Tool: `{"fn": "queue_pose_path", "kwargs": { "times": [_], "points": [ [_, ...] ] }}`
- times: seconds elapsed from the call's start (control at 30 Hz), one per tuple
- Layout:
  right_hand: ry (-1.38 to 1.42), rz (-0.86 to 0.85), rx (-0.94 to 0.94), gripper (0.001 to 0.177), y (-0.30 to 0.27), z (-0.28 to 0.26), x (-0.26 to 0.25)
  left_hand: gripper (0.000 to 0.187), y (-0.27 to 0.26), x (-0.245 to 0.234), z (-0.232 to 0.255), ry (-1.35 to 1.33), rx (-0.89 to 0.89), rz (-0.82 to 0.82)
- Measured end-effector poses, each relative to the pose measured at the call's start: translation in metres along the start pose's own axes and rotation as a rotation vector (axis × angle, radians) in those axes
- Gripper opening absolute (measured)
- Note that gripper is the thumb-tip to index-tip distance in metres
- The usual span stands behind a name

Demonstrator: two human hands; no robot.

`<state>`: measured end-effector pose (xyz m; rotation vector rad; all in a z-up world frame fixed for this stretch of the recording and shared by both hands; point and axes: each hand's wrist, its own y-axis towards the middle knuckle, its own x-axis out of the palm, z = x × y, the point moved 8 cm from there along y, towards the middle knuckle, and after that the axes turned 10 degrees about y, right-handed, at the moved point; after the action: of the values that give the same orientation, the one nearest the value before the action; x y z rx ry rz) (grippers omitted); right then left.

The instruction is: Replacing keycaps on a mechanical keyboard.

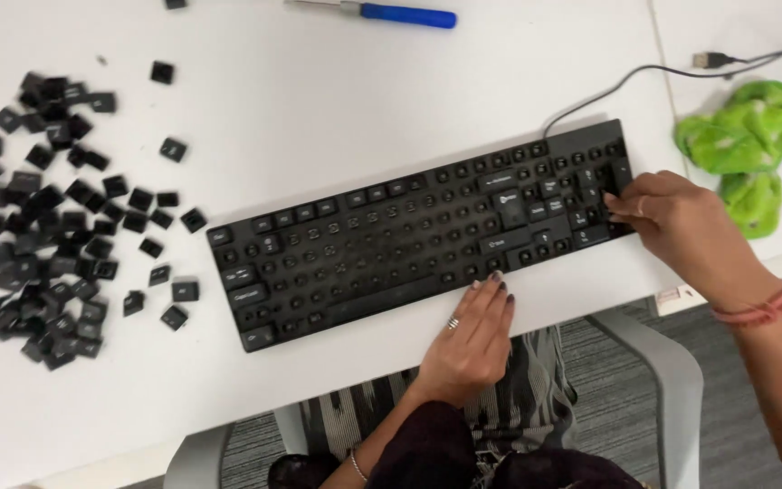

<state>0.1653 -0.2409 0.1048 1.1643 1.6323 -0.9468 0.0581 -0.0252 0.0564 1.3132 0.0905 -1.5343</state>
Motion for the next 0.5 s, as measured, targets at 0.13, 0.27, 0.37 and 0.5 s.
{"fn": "queue_pose_path", "kwargs": {
  "times": [0.13,0.27,0.37,0.5],
  "points": [
    [-0.073,-0.017,0.072,0.019,0.005,-0.005,-0.011,0.020,0.001,-0.002,0.000,0.029,0.009,0.014],
    [-0.002,0.099,-0.018,0.017,0.032,-0.053,-0.027,0.018,0.002,-0.008,-0.001,0.041,0.011,0.043],
    [0.242,0.146,-0.264,0.013,0.074,-0.128,-0.019,0.020,0.000,-0.008,0.000,0.039,0.027,0.035],
    [0.456,0.074,-0.522,0.014,0.151,-0.209,0.043,0.020,-0.001,-0.010,0.002,0.058,0.033,0.052]
  ]
}}
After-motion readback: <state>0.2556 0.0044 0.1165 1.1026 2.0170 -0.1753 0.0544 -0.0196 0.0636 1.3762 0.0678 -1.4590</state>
